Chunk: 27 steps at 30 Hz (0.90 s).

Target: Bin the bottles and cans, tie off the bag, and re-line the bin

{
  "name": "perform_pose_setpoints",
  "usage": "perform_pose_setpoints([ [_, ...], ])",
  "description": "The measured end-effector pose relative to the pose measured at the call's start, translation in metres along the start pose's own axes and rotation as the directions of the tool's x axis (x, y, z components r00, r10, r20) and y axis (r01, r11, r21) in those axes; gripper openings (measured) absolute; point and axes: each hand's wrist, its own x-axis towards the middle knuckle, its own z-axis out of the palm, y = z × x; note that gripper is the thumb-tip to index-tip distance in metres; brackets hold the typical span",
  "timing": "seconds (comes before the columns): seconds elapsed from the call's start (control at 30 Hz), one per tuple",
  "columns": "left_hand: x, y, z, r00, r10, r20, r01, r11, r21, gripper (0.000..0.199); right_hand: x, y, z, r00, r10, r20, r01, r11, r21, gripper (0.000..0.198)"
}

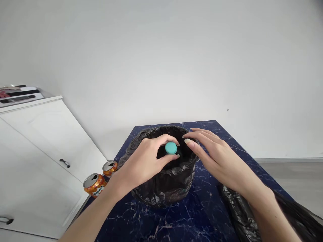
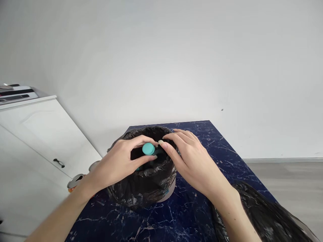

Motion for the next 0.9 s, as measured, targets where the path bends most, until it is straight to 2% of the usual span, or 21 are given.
perform_pose_setpoints([
  [0.1, -0.005, 0.003, -0.007, 1.0, 0.016, 0.006, -0.017, 0.998, 0.06, 0.041, 0.0, 0.0, 0.0, 1.0, -0.014, 0.003, 0.014, 1.0, 0.002, 0.043],
  [0.17, -0.012, 0.004, -0.013, 0.996, 0.026, -0.081, -0.022, 0.998, 0.05, 0.041, 0.0, -0.001, 0.0, 1.0, -0.011, 0.012, 0.011, 1.0, -0.001, 0.043],
  [0.23, -0.021, 0.0, -0.019, 0.973, -0.024, -0.228, 0.029, 0.999, 0.017, 0.04, -0.001, -0.002, 0.001, 1.0, 0.004, 0.026, -0.004, 1.0, -0.005, 0.044],
  [0.3, -0.033, -0.012, -0.025, 0.907, -0.122, -0.403, 0.132, 0.991, -0.003, 0.04, -0.002, -0.004, 0.001, 0.999, 0.016, 0.037, -0.016, 1.0, -0.008, 0.045],
  [0.37, -0.046, -0.031, -0.029, 0.803, -0.202, -0.561, 0.249, 0.969, 0.008, 0.039, -0.003, -0.005, 0.0, 0.999, 0.017, 0.038, -0.016, 1.0, -0.014, 0.046],
  [0.4, -0.054, -0.043, -0.032, 0.75, -0.215, -0.625, 0.301, 0.953, 0.033, 0.038, -0.004, -0.006, 0.0, 0.999, 0.016, 0.036, -0.015, 1.0, -0.018, 0.046],
  [0.47, -0.071, -0.072, -0.035, 0.698, -0.221, -0.681, 0.394, 0.913, 0.108, 0.037, -0.005, -0.008, 0.0, 1.0, 0.01, 0.028, -0.009, 0.999, -0.031, 0.045],
  [0.57, -0.099, -0.12, -0.035, 0.717, -0.276, -0.64, 0.513, 0.831, 0.216, 0.048, -0.008, -0.011, 0.0, 1.0, -0.005, 0.013, 0.005, 0.998, -0.055, 0.043],
  [0.67, -0.128, -0.166, -0.029, 0.757, -0.359, -0.545, 0.575, 0.763, 0.295, 0.067, -0.011, -0.016, 0.0, 1.0, -0.028, 0.005, 0.028, 0.997, -0.071, 0.042],
  [0.73, -0.143, -0.19, -0.023, 0.767, -0.417, -0.487, 0.603, 0.727, 0.328, 0.078, -0.013, -0.019, -0.001, 0.999, -0.054, -0.006, 0.053, 0.996, -0.076, 0.041],
  [0.8, -0.153, -0.206, -0.019, 0.767, -0.484, -0.421, 0.626, 0.708, 0.327, 0.085, -0.014, -0.022, -0.001, 0.996, -0.084, -0.014, 0.082, 0.993, -0.082, 0.04],
  [0.9, -0.156, -0.214, -0.016, 0.778, -0.54, -0.32, 0.626, 0.707, 0.33, 0.09, -0.016, -0.026, -0.002, 0.993, -0.115, -0.008, 0.113, 0.99, -0.089, 0.037],
])
